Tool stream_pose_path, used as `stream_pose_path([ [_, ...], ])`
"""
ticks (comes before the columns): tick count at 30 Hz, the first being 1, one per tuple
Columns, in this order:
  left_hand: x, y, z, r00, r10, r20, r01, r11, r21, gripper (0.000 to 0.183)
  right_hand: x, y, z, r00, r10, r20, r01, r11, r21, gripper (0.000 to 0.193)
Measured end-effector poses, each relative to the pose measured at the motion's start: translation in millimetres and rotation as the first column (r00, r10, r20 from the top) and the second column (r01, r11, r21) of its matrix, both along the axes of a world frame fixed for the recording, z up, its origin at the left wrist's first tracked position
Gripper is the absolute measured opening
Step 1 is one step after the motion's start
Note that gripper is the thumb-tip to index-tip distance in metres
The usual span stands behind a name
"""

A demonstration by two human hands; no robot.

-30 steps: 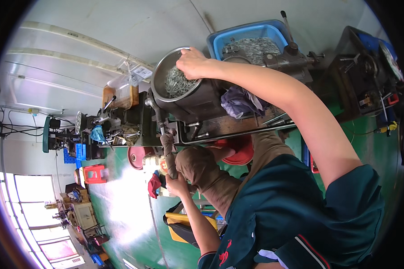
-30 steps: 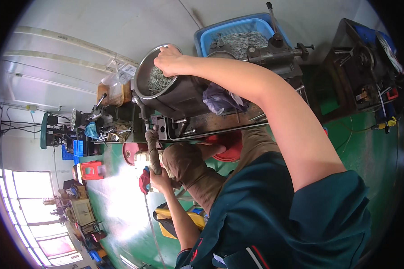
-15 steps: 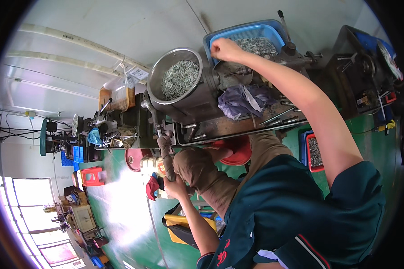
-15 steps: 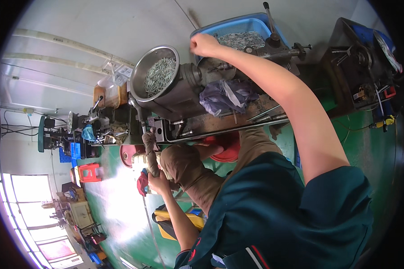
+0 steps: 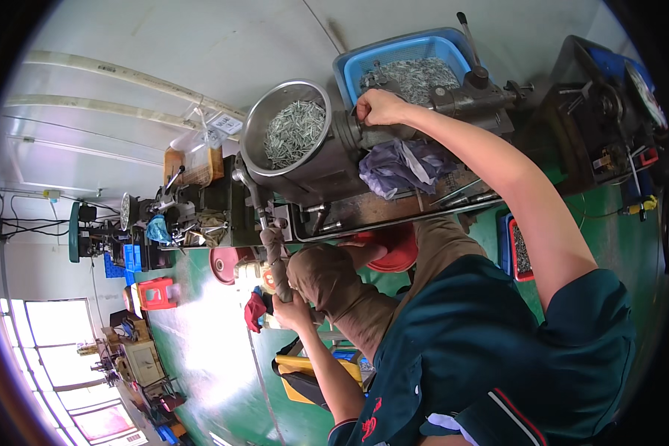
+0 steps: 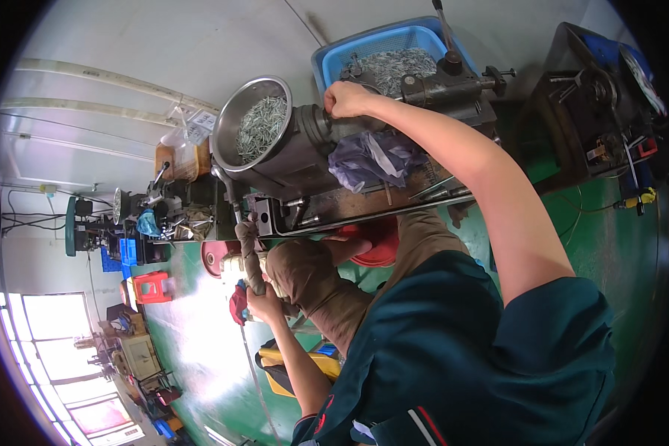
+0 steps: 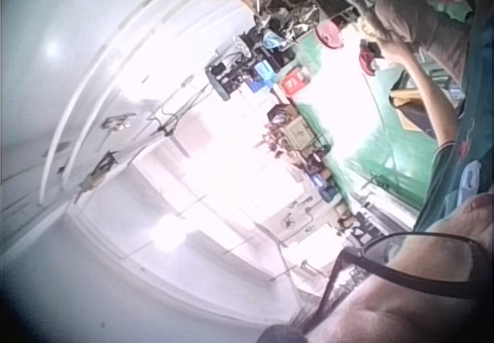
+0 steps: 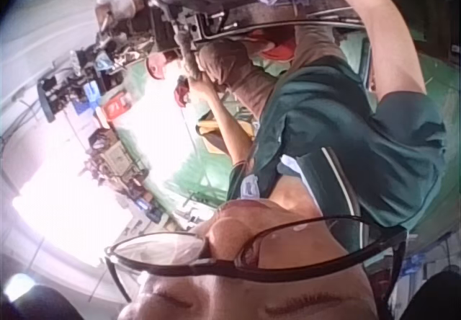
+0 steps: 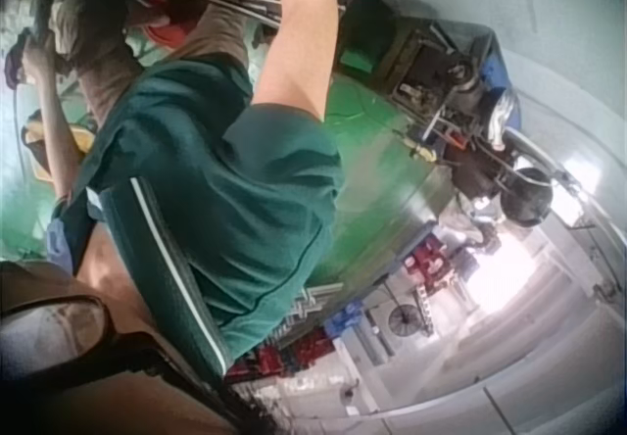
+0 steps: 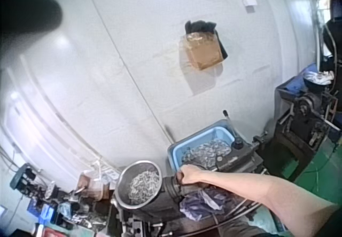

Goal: The person removes their glasses, then repeatedly picks metal pins from a bowl and inserts them into a machine while operating the lever by hand.

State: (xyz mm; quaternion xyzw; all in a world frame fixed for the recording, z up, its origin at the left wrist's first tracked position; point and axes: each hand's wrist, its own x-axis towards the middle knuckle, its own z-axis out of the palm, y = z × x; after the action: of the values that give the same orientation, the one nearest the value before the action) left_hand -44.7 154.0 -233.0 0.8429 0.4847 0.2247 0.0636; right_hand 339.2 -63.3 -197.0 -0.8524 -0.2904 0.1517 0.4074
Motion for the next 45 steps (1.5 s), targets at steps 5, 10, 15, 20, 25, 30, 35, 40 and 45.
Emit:
stream_pose_path([
  [5, 1, 0, 0, 1.000, -0.016, 0.000, 0.016, 1.000, 0.003, 0.029, 1, -4, -5, 0.998, 0.058, -0.006, -0.058, 0.998, -0.010, 0.021],
  [10, 1, -1, 2, 1.000, -0.013, -0.001, 0.013, 1.000, -0.014, 0.029, 3, -4, -2, 0.995, 0.101, -0.015, -0.101, 0.995, -0.002, 0.020],
  [15, 4, -1, 3, 1.000, -0.019, -0.012, 0.019, 1.000, -0.010, 0.030, 10, -4, -10, 0.992, 0.121, -0.043, -0.116, 0.989, 0.091, 0.020],
  [20, -1, 1, 1, 1.000, -0.018, -0.012, 0.018, 1.000, -0.025, 0.030, 5, -4, -9, 0.990, 0.129, -0.053, -0.122, 0.987, 0.106, 0.019],
  [25, 0, -3, 2, 1.000, -0.024, 0.019, 0.024, 0.999, -0.031, 0.030, 5, -6, -12, 0.991, 0.130, -0.030, -0.127, 0.987, 0.100, 0.018],
  [30, 4, -5, 2, 1.000, 0.009, -0.028, -0.009, 1.000, 0.009, 0.028, 3, -3, -12, 0.996, 0.090, 0.021, -0.092, 0.991, 0.093, 0.016],
  [35, 1, 0, 3, 0.999, 0.009, 0.030, -0.008, 0.999, -0.049, 0.029, 9, 2, -14, 0.985, 0.111, 0.133, -0.120, 0.991, 0.056, 0.015],
  [40, 0, 8, -1, 0.992, 0.106, -0.063, -0.111, 0.990, -0.084, 0.027, -2, 6, -11, 0.968, 0.087, 0.234, -0.100, 0.994, 0.048, 0.009],
  [45, -10, 52, -1, 0.990, 0.105, -0.095, -0.110, 0.993, -0.053, 0.027, -7, 5, -11, 0.946, 0.128, 0.298, -0.144, 0.989, 0.032, 0.012],
])
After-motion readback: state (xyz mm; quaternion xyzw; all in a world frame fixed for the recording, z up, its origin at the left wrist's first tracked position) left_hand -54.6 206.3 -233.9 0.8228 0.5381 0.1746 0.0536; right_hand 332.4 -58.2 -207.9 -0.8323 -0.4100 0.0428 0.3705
